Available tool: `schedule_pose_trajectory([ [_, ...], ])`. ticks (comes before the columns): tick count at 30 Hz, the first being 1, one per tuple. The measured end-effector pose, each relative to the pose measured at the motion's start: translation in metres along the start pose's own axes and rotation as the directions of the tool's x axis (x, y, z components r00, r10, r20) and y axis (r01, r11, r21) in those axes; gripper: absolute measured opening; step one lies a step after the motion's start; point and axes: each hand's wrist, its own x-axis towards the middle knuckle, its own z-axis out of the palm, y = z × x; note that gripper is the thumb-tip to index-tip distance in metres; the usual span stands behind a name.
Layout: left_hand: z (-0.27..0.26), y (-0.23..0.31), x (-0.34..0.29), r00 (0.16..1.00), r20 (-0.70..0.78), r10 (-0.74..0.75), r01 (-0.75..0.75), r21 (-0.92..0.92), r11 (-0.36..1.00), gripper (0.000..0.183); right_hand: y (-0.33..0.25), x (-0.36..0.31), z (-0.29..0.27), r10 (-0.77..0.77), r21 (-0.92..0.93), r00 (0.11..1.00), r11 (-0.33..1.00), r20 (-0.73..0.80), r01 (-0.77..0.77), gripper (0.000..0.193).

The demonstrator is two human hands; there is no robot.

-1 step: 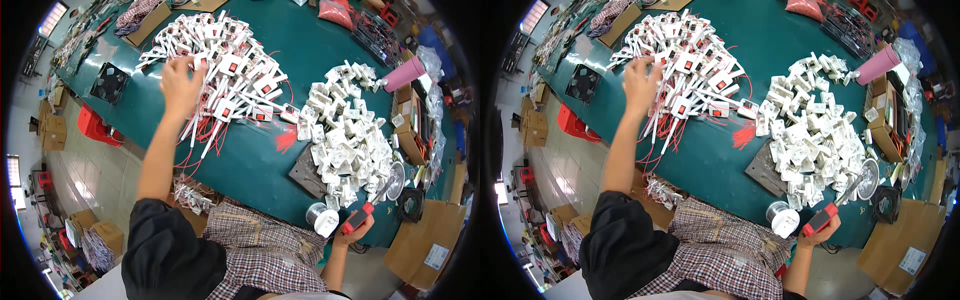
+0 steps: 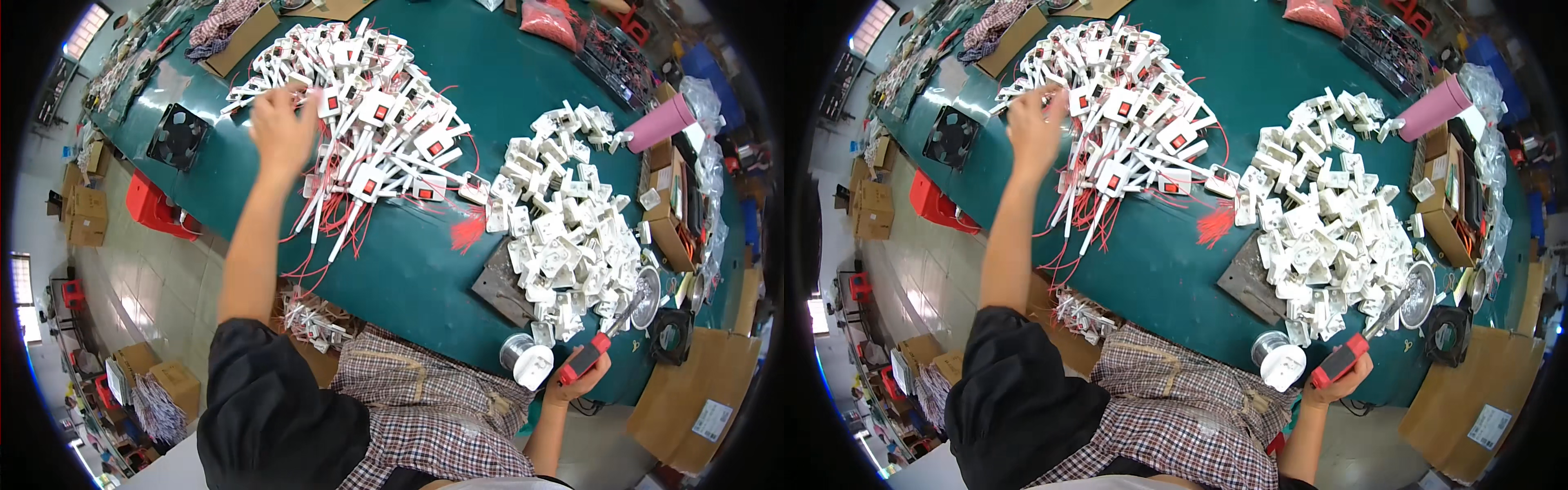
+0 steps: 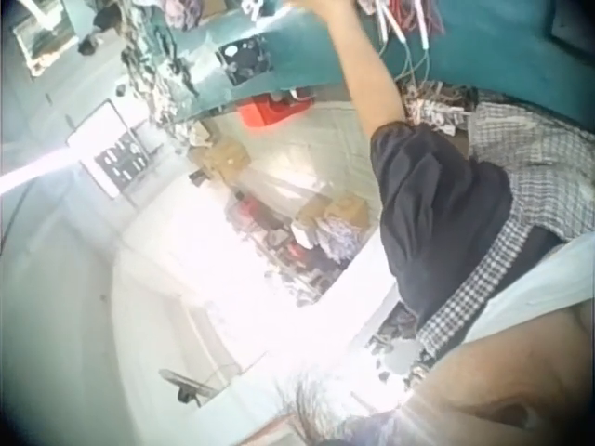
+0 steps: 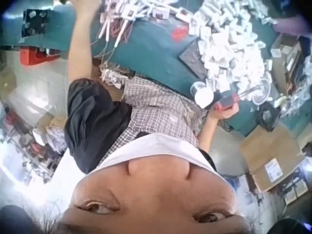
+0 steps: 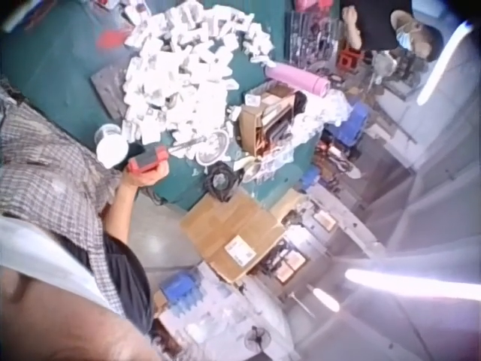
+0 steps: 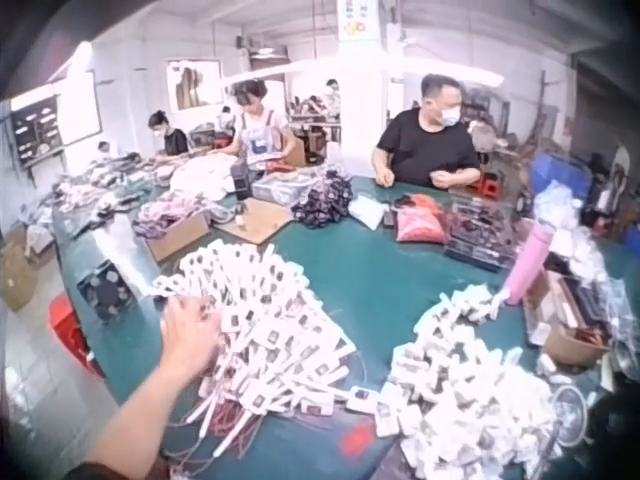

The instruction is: Soldering red and white wires to small plastic electronic components at an assembly workbench.

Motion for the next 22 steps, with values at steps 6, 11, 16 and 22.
schedule_pose_trajectory([
  [6, 0.015, -0.151, 0.145, 0.769, 0.005, -0.639, 0.639, -0.019, 0.769, 0.115, 0.008, -0.004, 0.000, -0.081, -0.105, 0.991, 0.990, 0.106, 0.092, 0.047],
  [11, 0.057, -0.116, 0.160, 0.788, 0.270, -0.553, 0.563, 0.047, 0.825, 0.117, 0.010, -0.008, -0.001, 0.008, -0.093, 0.995, 0.996, 0.103, 0.002, 0.044],
  [16, 0.071, -0.081, 0.152, 0.907, 0.371, -0.198, 0.319, -0.300, 0.899, 0.085, 0.008, -0.002, 0.000, -0.041, -0.136, 0.990, 0.989, 0.134, 0.060, 0.044],
  [22, 0.072, -0.065, 0.154, 0.879, 0.475, -0.053, 0.201, -0.267, 0.943, 0.058, 0.003, 0.000, -0.002, -0.042, -0.110, 0.983, 0.992, 0.181, 0.063, 0.052],
])
